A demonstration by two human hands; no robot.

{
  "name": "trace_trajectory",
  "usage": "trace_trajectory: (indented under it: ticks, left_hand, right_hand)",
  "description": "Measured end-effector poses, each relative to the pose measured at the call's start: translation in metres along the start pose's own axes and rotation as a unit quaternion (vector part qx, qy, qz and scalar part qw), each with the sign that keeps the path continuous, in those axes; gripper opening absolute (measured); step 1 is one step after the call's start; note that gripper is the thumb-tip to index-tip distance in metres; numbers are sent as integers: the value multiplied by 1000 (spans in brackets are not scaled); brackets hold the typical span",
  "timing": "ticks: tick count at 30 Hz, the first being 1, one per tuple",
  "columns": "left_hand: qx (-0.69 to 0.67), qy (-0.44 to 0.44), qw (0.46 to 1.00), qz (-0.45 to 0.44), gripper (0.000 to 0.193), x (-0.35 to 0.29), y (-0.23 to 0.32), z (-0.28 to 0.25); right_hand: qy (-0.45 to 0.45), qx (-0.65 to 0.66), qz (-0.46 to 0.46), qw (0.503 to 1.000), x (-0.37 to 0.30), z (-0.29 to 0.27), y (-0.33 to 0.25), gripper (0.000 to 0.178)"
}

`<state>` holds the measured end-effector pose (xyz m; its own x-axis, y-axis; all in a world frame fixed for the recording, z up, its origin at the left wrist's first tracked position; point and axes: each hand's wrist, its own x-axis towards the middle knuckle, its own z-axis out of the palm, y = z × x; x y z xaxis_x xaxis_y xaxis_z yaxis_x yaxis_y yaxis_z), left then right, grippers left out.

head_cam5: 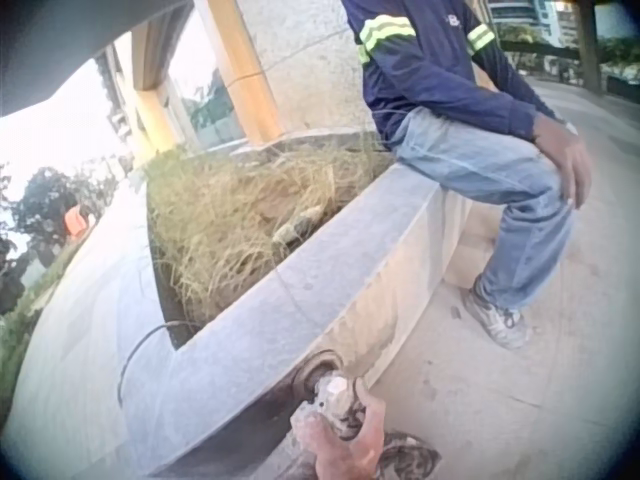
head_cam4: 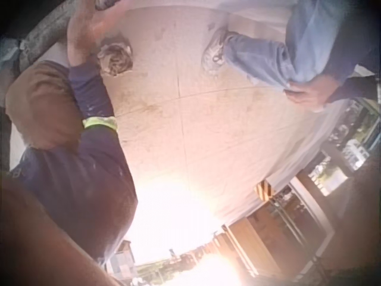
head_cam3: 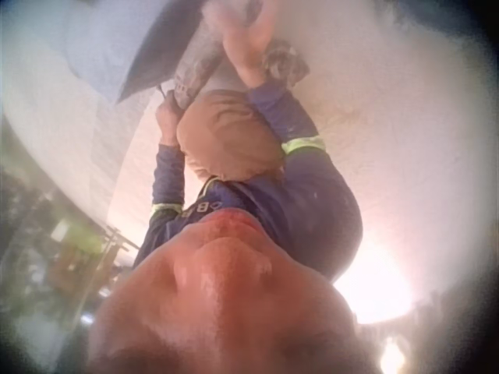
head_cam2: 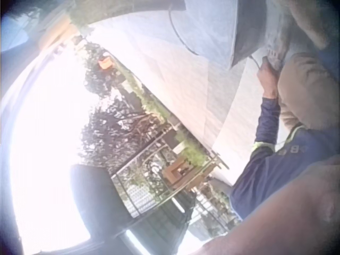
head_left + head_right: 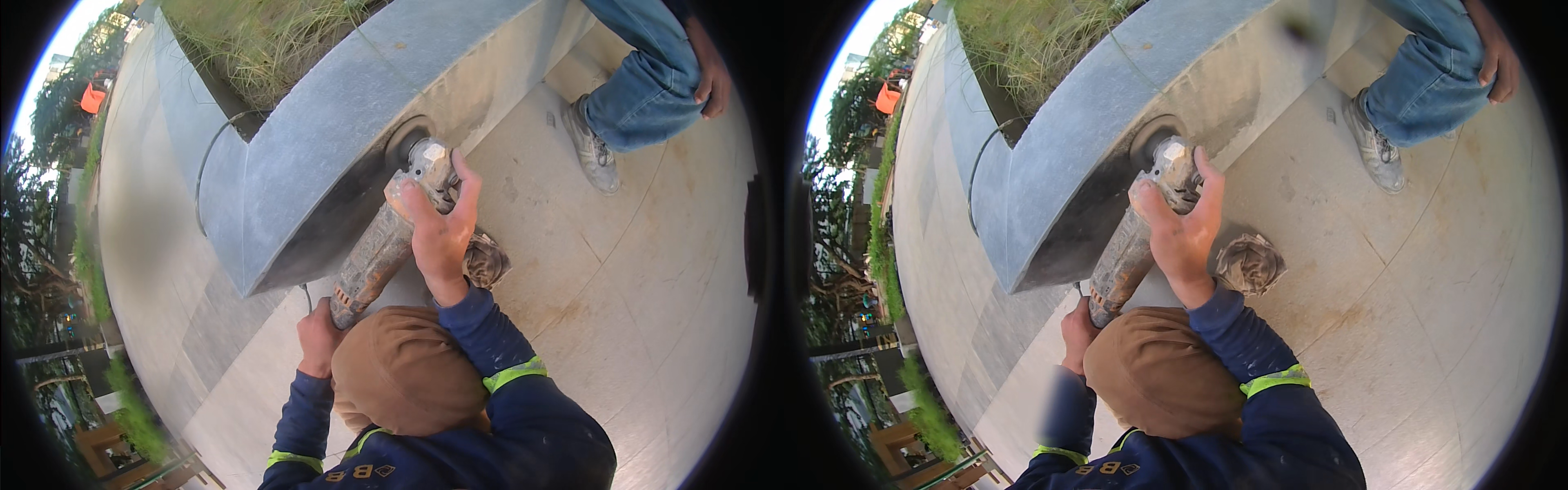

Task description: The person uses an angle grinder to smooth the edge of a curved concrete planter. They hold the tool with both hands and move it along the planter's edge, generating dust. A second person sits nearby on the planter.

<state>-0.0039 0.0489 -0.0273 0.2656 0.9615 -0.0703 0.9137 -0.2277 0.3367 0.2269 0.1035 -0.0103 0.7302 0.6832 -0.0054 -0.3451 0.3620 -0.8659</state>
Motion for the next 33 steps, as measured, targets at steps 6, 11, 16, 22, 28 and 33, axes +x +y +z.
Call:
trace_trajectory:
  ticks: [6, 11, 16, 22, 28, 33]
  left_hand:
    - [16, -17, 1000, 3, 43, 5, -1, -6]
    - [36, -59, 997, -28, 38, 1, -9, 7]
    - [-34, -9, 999, 3, 36, 5, -2, -7]
    - [41, -85, 995, -31, 36, 2, -16, 8]
    - [3, -32, 999, -9, 40, 2, -3, -6]
    - [-9, -29, 1000, -6, 42, 3, 1, -8]
  right_hand:
    - [23, -70, -16, 997, 6, -6, 14, 67]
    - [64, -82, 25, 994, 4, -14, 36, 69]
    - [14, -96, -87, 991, 3, -1, 18, 69]
    - [80, -58, 71, 993, 2, -10, 31, 71]
    - [26, -97, -38, 994, 3, -6, 24, 65]
    - [15, -109, -69, 992, 6, -5, 19, 65]
